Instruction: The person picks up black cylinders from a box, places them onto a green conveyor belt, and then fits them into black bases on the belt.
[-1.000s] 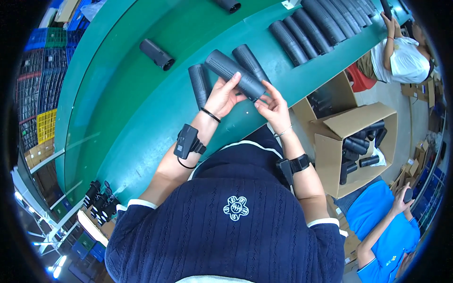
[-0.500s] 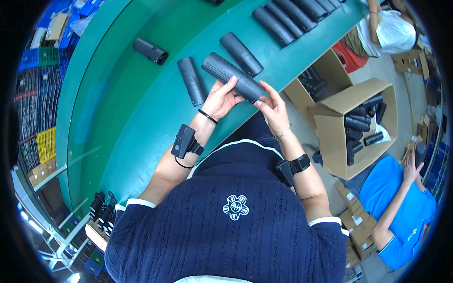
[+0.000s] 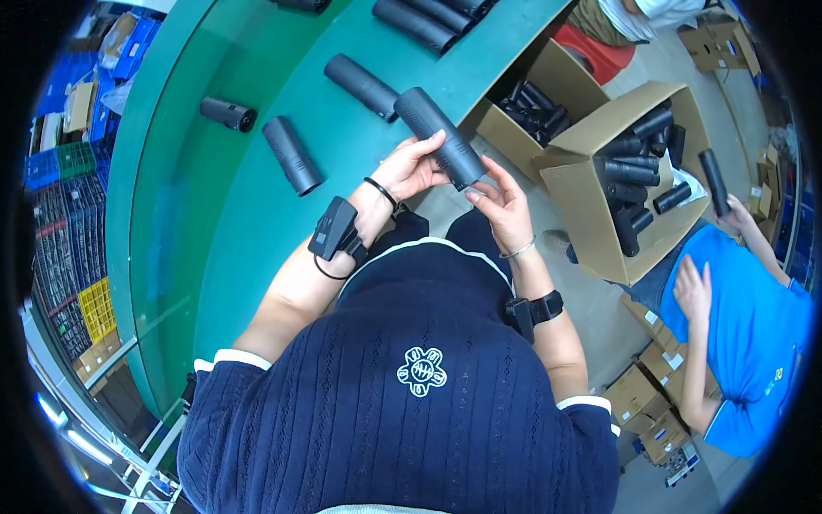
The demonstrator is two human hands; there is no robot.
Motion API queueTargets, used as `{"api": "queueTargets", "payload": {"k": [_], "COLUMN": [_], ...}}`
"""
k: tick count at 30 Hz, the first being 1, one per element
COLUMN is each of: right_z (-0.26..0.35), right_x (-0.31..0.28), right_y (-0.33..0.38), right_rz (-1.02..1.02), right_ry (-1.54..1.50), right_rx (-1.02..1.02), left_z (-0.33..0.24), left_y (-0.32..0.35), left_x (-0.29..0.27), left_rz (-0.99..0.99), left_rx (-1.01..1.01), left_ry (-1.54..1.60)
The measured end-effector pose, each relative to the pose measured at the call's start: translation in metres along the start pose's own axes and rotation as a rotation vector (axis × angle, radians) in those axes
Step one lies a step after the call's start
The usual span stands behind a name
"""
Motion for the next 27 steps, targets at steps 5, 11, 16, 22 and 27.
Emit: {"api": "queueTargets", "payload": {"k": [5,11,16,22,27], "right_z": [-0.007,-0.009,-0.022,-0.017,0.004], "right_x": [-0.059,-0.113,-0.143,-0.177,-0.215], "right_y": [0.001,0.008,0.014,0.021,0.017], "right_rz": [-0.051,-0.071,-0.145,-0.170,-0.250], "right_ry": [0.023,0.013,-0.108,-0.104,-0.097], "right_rx": [-0.037,-0.032,0.108,0.073,0.006], "left_z": [0.037,0.076,0.100,0.125,0.143], "left_y": [-0.042,-0.079,-0.094,-0.116,-0.151], "left_x": [0.016,0.035,0.042,0.063,0.092], "left_rz": [0.067,-0.019,-0.130,-0.161,-0.053], "left_rx": [-0.050,-0.060,-0.020,-0.004,-0.042], "left_ry": [-0.034,-0.105,-0.204,-0.306,-0.293]}}
Point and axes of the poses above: each hand's wrist, its own y-axis away from the middle knuckle, its own x-axis out of the palm, z = x × y, the point moved 8 cm from there along -y, towards the middle knuckle, and after that the axes turned 15 degrees about y, right-handed, at the moved point
